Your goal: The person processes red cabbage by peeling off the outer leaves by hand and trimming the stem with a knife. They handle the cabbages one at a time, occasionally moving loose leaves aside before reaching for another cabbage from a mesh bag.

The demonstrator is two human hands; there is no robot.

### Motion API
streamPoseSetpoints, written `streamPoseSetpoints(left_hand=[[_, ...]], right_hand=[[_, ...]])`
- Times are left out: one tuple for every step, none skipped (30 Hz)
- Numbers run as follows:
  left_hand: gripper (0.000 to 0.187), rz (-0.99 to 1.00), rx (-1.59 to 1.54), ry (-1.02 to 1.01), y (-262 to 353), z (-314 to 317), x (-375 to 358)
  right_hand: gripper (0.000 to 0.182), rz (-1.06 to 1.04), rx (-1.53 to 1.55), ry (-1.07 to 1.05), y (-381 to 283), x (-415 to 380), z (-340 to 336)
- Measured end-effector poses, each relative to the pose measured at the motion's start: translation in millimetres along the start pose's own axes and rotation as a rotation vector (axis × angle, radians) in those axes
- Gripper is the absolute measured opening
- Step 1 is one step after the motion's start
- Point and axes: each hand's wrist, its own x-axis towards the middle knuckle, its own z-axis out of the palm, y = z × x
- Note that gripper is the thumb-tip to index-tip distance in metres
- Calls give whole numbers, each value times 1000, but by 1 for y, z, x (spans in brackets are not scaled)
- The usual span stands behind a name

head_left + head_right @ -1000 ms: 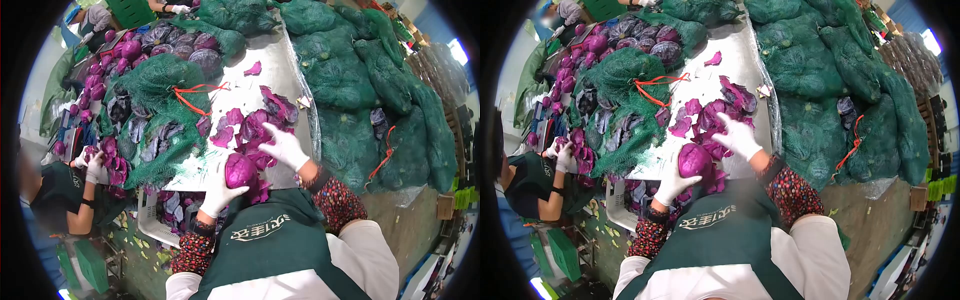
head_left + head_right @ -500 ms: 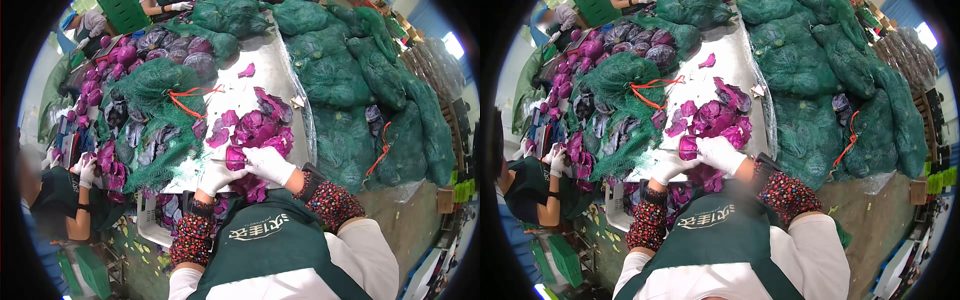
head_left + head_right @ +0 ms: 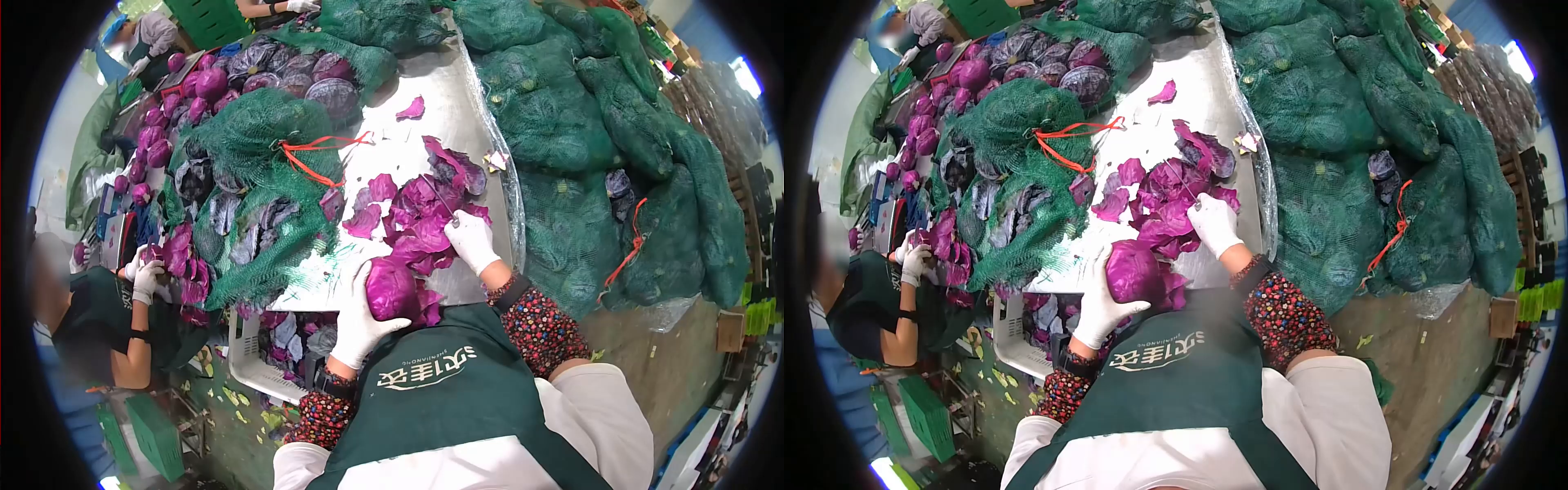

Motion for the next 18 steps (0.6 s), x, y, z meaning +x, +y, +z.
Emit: streamPoseSetpoints(left_hand=[[110,1,0,1,-6,1,-4],[109,-18,10,47,-17,-1,-10],[108,-39,23,95,-26,-4,-17],[107,-146,-69,68,-34,-9,-26],[108,-209,-61,47,-35,-17,-33],[109,-226,-102,65,-35,-22,-37],[110,-247,-145,86,-35,-24,-41],[110,-262,-140,95,-37,-24,-43],[111,-295,-203,103,-40,-22,-41],[113,-324,-268,106,-42,-21,-38],[113,-324,-267,102,-41,-20,-35],[113,-339,-293,111,-39,-18,-31],[113,-350,-320,123,-37,-15,-28],[114,-318,-315,137,-41,-8,-29],[114,-309,-318,136,-42,-5,-27],[114,-267,-256,148,-42,-1,-26],[114,-229,-194,161,-40,0,-26],[114,-249,-258,189,-37,3,-24]], right_hand=[[24,22,-3,17,-3,0,-2],[25,9,4,3,-4,0,-5],[25,4,6,3,-2,0,-5],[25,-14,-10,-2,0,1,-5],[24,-32,-24,-9,2,0,-4],[24,-28,-53,-23,5,1,-2],[30,-20,-46,-70,8,0,-1],[33,-87,-92,8,0,-5,-2],[37,-153,-136,93,-17,-13,-8],[38,-192,-89,62,-35,-20,-13],[38,-224,-45,35,-56,-30,-19],[36,-312,62,-45,-68,-38,-20],[38,-285,158,-200,-84,-50,-25],[51,-180,236,-476,-91,-55,-22],[55,-169,264,-520,-86,-60,-5],[56,-179,263,-532,-80,-64,11],[57,-188,263,-549,-85,-66,10],[57,-189,263,-551,-86,-65,6]])
